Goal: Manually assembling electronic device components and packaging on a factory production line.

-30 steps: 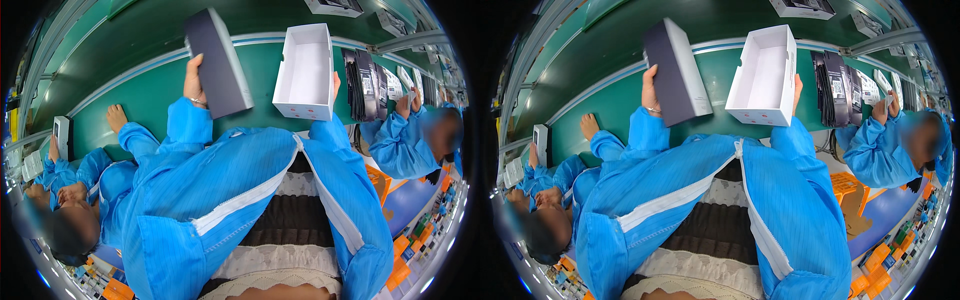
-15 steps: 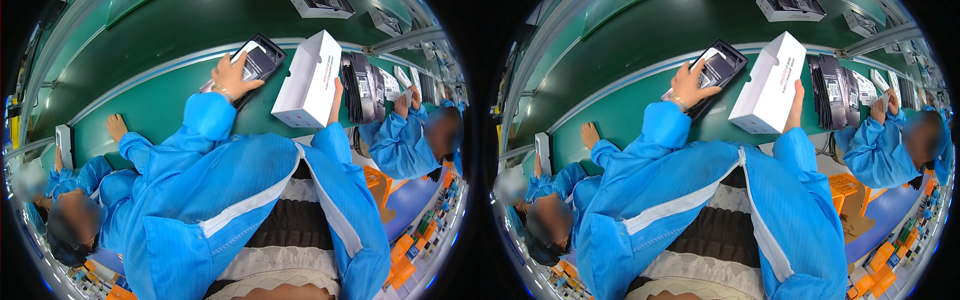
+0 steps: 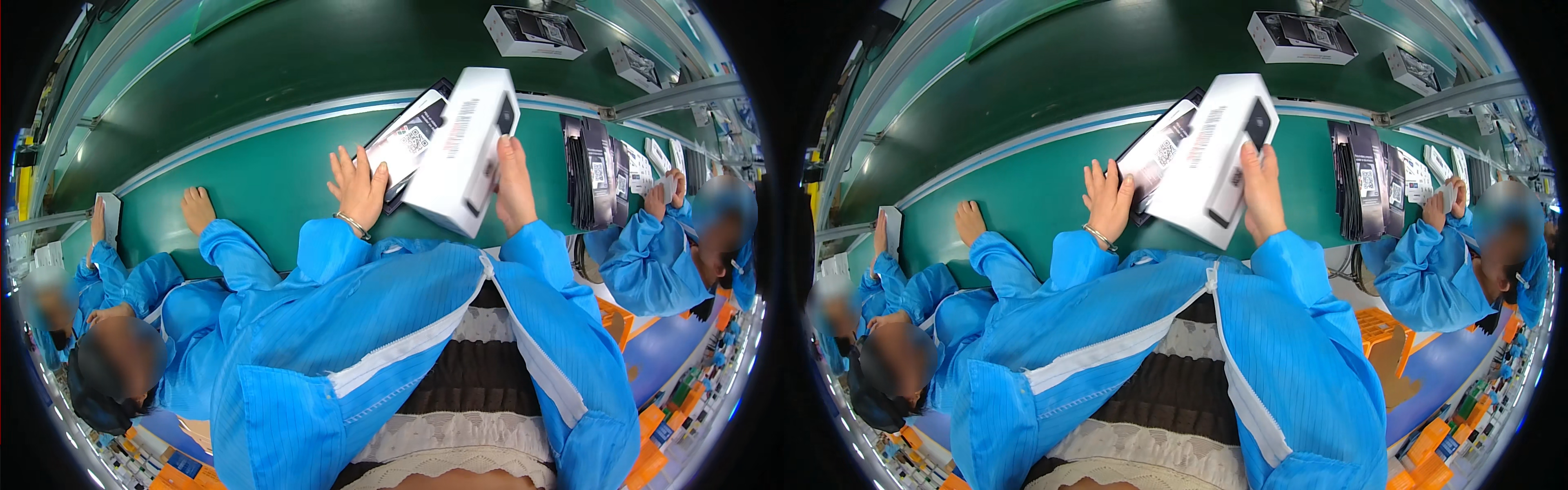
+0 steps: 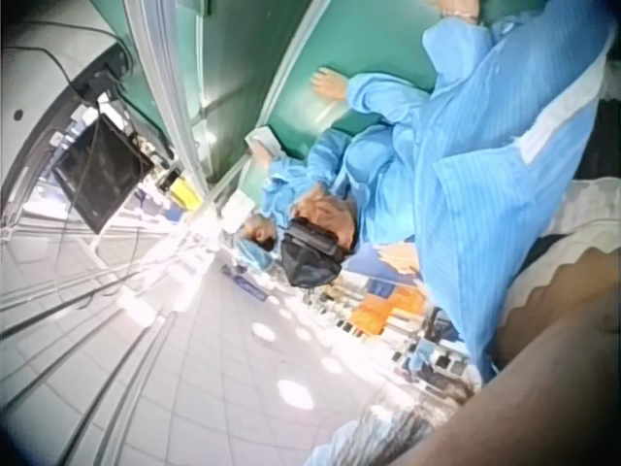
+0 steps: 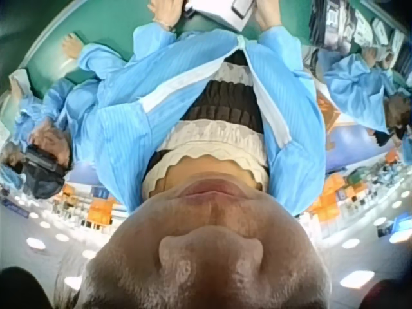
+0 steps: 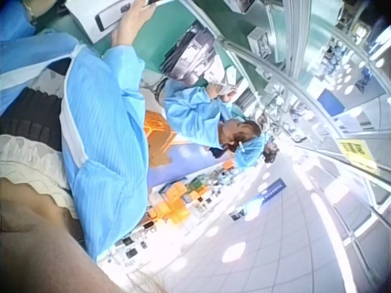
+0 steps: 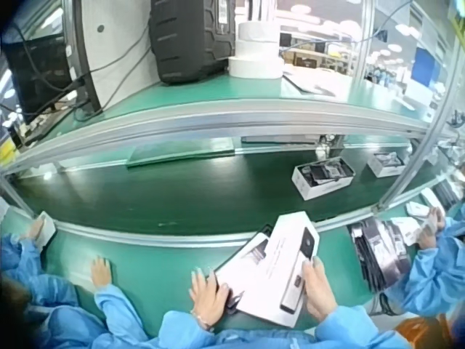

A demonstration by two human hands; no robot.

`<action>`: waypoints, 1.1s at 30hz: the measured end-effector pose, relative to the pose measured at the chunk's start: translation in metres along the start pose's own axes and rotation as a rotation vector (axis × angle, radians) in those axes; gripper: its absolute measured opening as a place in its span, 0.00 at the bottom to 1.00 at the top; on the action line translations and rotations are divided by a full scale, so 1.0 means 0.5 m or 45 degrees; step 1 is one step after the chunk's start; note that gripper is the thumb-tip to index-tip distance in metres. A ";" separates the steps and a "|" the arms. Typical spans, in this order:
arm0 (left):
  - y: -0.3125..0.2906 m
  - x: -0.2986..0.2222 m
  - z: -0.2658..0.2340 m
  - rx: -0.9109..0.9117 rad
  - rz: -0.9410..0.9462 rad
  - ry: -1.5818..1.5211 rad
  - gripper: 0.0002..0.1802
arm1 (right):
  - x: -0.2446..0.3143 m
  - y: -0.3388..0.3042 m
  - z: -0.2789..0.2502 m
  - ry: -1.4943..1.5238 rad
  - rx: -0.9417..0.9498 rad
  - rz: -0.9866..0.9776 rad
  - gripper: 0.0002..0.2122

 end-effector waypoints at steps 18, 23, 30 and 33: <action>-0.095 -0.039 -0.031 -0.206 0.414 -0.452 0.50 | -0.035 0.168 -0.045 -0.350 0.060 -0.051 0.42; -0.119 -0.090 0.012 0.083 0.607 -0.219 0.49 | -0.051 0.197 -0.044 -0.167 0.156 -0.001 0.37; -0.120 -0.103 0.025 0.056 0.612 -0.679 0.39 | 0.026 0.169 -0.035 -0.380 0.078 -0.108 0.25; -0.109 -0.138 -0.021 -0.010 0.690 -0.746 0.37 | 0.069 0.204 -0.031 -0.502 -0.020 -0.342 0.27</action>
Point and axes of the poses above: each hand's wrist, its own y-axis towards the middle knuckle, its own z-axis out of the palm, x = y × z, the point moved 8 cm from there along y, towards the middle knuckle, and after that the axes turned 9 degrees about -x, right-handed, at the moved point
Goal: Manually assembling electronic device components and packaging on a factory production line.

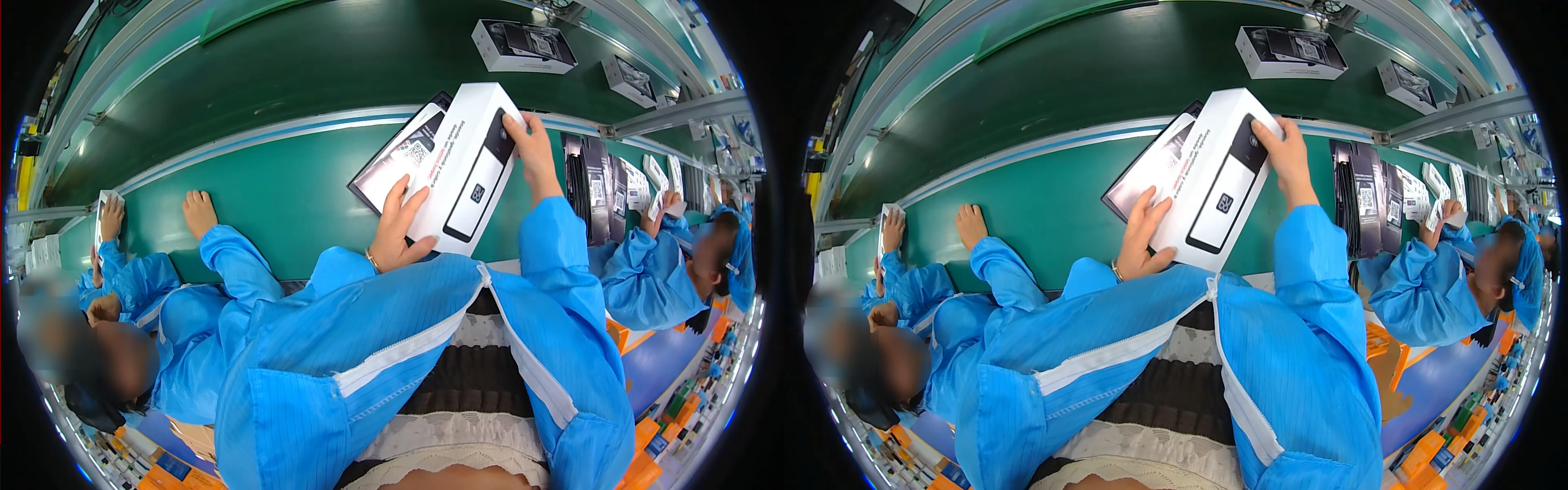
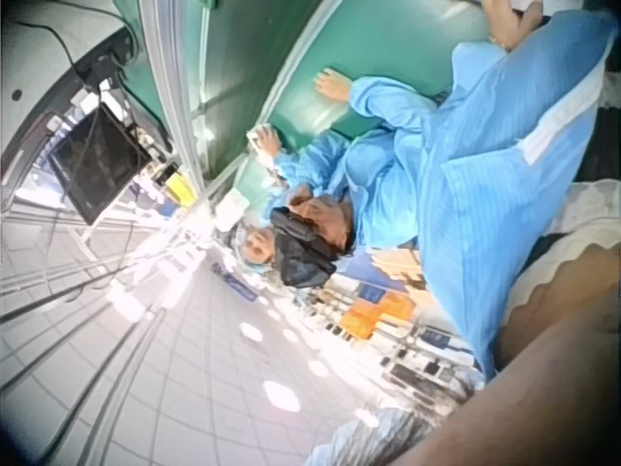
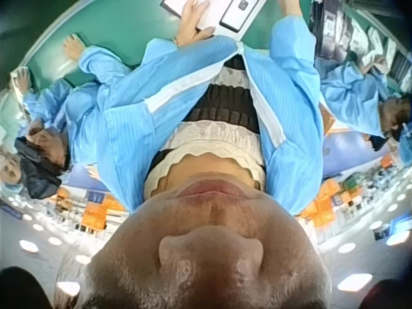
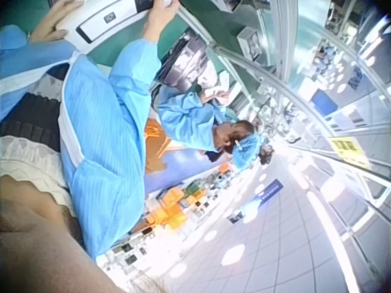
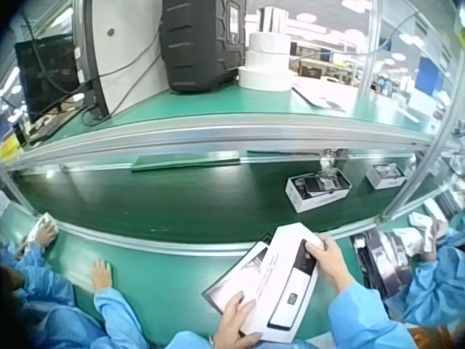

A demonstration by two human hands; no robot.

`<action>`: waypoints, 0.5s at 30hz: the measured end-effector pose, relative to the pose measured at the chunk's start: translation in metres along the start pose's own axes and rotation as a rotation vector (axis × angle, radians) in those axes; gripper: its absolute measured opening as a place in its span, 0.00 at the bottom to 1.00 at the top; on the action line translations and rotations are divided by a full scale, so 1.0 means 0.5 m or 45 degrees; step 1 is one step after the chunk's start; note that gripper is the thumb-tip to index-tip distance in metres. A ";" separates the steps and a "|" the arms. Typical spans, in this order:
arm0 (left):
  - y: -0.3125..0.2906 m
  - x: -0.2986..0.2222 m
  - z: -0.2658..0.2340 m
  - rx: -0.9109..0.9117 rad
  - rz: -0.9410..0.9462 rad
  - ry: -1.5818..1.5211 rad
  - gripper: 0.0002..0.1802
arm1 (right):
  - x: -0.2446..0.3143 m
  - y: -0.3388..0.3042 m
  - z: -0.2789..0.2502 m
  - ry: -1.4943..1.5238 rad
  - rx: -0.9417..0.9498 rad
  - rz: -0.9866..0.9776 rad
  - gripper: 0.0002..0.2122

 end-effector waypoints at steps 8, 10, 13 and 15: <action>0.094 0.123 -0.124 -0.075 -0.430 -0.116 0.27 | 0.035 0.021 0.070 -0.469 0.007 -0.172 0.32; 0.093 0.153 -0.113 -0.007 -0.594 -0.371 0.24 | 0.032 0.020 0.095 -0.509 0.033 -0.204 0.30; 0.063 0.218 -0.108 -0.164 -0.892 -0.637 0.24 | 0.060 0.015 0.106 -0.647 -0.045 -0.383 0.28; 0.056 0.233 -0.107 -0.161 -0.935 -0.647 0.25 | 0.040 0.026 0.127 -0.542 0.076 -0.335 0.28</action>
Point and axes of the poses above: each hand's wrist, its own y-axis towards the middle knuckle, its own z-axis out of the palm, x = y × z, the point moved 8 cm from there along y, towards the middle knuckle, and after that the axes turned 9 degrees about -x, right-handed, at the moved point
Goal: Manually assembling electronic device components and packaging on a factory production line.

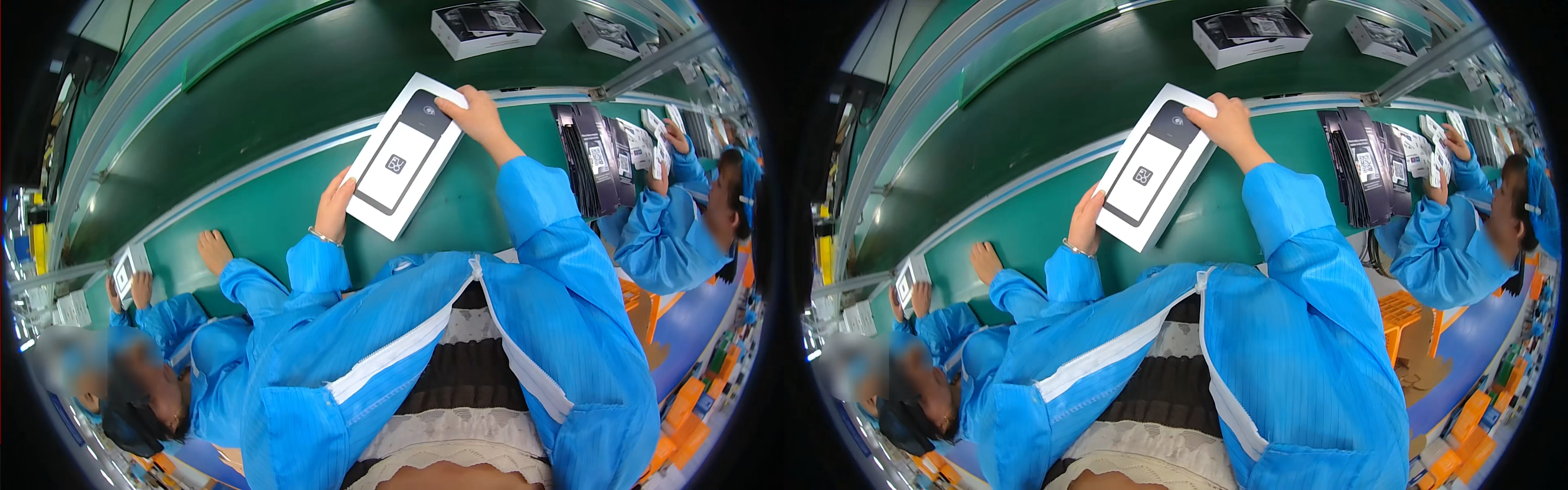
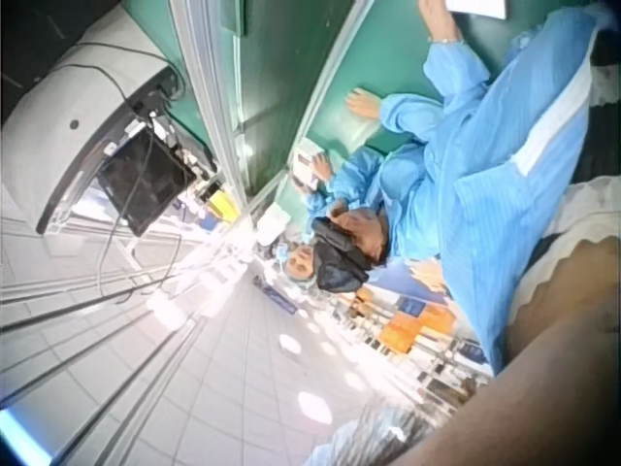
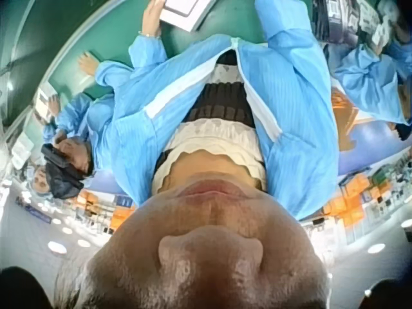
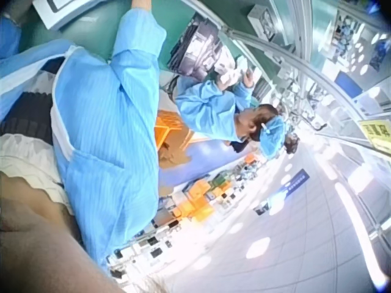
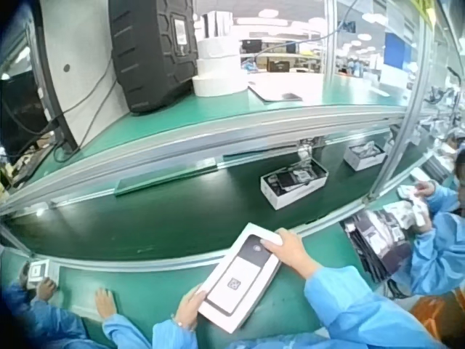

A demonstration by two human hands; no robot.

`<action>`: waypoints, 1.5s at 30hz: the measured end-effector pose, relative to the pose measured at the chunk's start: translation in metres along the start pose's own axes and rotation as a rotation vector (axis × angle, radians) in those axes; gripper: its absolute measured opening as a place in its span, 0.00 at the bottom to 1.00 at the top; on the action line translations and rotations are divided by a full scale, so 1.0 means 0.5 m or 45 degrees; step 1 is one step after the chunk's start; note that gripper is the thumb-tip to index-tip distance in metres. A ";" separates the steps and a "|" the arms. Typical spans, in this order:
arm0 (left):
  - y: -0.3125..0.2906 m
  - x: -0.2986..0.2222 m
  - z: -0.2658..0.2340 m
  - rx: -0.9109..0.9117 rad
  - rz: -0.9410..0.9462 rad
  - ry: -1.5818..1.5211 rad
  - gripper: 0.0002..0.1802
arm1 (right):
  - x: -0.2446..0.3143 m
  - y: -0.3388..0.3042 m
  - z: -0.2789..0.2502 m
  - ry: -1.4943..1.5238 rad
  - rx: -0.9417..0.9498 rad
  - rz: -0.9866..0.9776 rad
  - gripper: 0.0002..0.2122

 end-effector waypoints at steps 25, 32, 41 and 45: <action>0.022 0.079 0.189 0.490 -0.284 0.311 0.34 | -0.043 -0.199 0.086 1.597 -0.006 0.752 0.22; -0.027 0.047 0.229 0.352 -0.223 -0.035 0.39 | -0.041 -0.194 0.056 1.632 0.196 0.697 0.25; -0.063 -0.004 0.179 0.102 0.103 -0.298 0.62 | 0.049 -0.222 0.011 1.551 0.479 0.462 0.40; -0.081 -0.037 0.198 0.246 0.237 -0.323 0.63 | 0.072 -0.216 -0.029 1.437 0.460 0.383 0.42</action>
Point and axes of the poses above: each hand's wrist, its own y-axis towards the middle knuckle, its own z-axis out of the palm, x = y × z, the point moved 8 cm from there along y, towards the middle knuckle, and after that the axes turned 9 degrees about -x, right-handed, at the moved point
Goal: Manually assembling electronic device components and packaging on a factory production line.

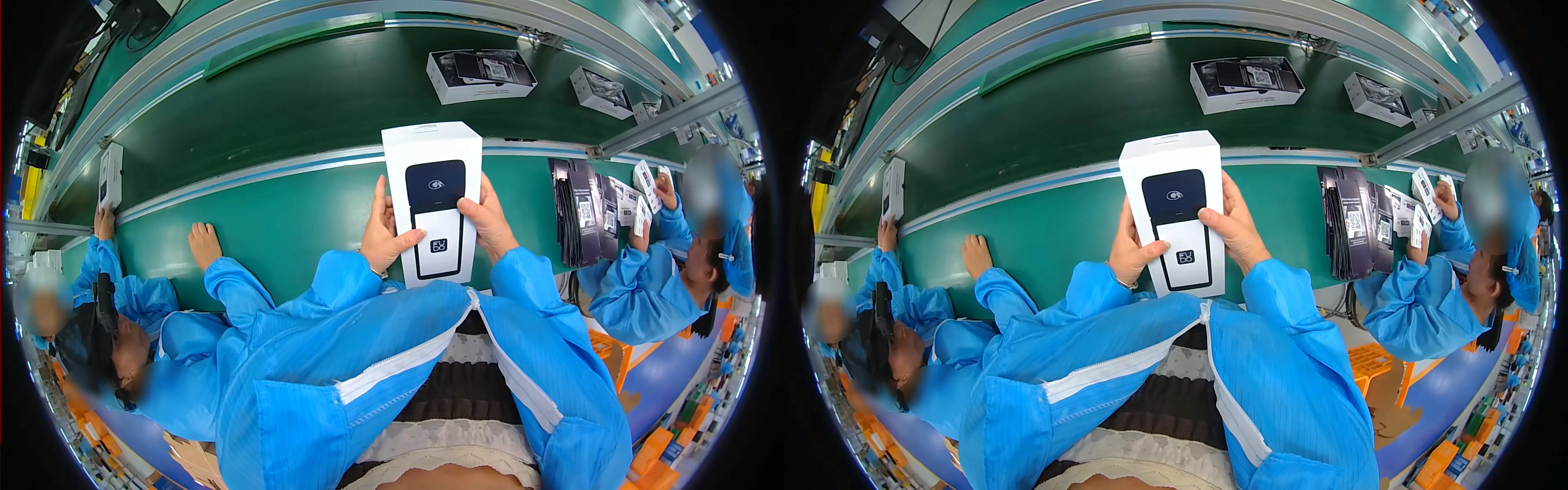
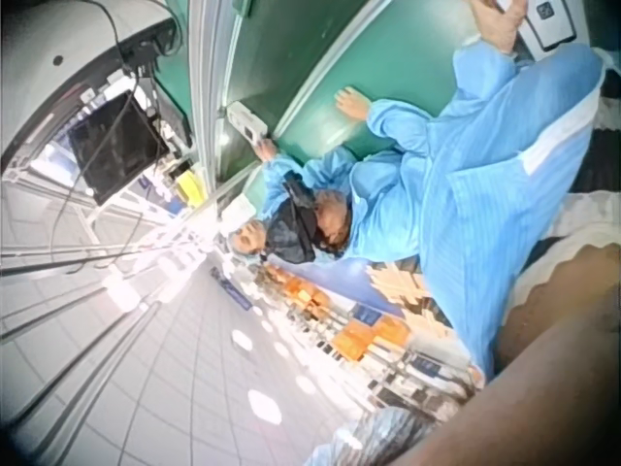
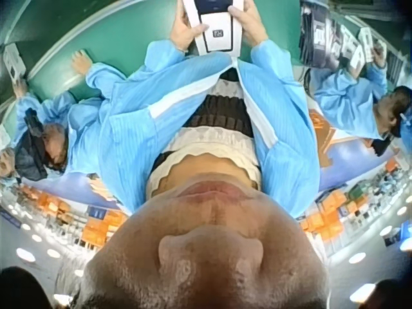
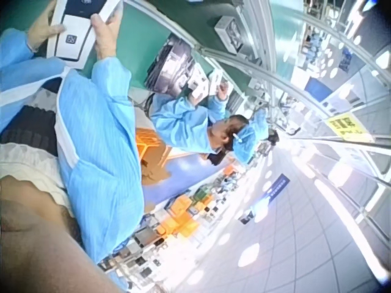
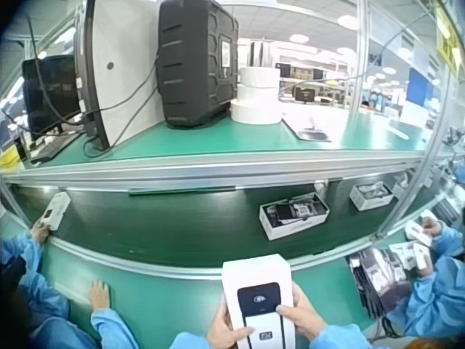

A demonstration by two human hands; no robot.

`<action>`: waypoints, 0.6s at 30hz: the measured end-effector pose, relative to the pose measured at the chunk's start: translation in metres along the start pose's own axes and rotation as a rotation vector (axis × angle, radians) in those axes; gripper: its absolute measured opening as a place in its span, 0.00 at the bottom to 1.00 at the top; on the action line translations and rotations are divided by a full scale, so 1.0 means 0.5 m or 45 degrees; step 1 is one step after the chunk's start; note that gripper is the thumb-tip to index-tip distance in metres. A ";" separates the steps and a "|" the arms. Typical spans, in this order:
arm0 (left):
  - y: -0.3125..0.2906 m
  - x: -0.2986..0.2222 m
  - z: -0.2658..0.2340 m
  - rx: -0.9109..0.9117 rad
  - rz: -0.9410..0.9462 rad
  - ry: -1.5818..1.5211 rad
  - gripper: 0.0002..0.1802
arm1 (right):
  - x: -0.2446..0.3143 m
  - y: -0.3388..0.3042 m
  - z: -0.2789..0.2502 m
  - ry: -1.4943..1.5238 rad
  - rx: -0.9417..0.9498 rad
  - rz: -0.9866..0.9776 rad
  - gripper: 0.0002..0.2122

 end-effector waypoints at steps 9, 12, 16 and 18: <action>0.017 -0.085 -0.003 0.211 0.039 0.060 0.67 | 0.052 -0.014 0.028 -0.280 0.070 -0.217 0.45; 0.013 -0.200 -0.011 0.171 0.243 0.381 0.67 | 0.054 -0.016 0.046 -0.552 0.180 -0.249 0.49; 0.004 -0.241 0.005 0.470 0.580 1.521 0.61 | 0.055 -0.033 0.085 -0.790 0.282 -0.319 0.50; -0.002 -0.244 0.009 0.382 0.488 1.585 0.57 | 0.042 -0.037 0.108 -0.952 0.300 -0.268 0.53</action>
Point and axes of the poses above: each hand's wrist, its own y-axis towards the middle knuckle, its own z-axis out of the palm, x = y × z, the point moved 8 cm from there along y, towards the middle knuckle, and after that the axes turned 9 degrees about -x, right-handed, at the moved point
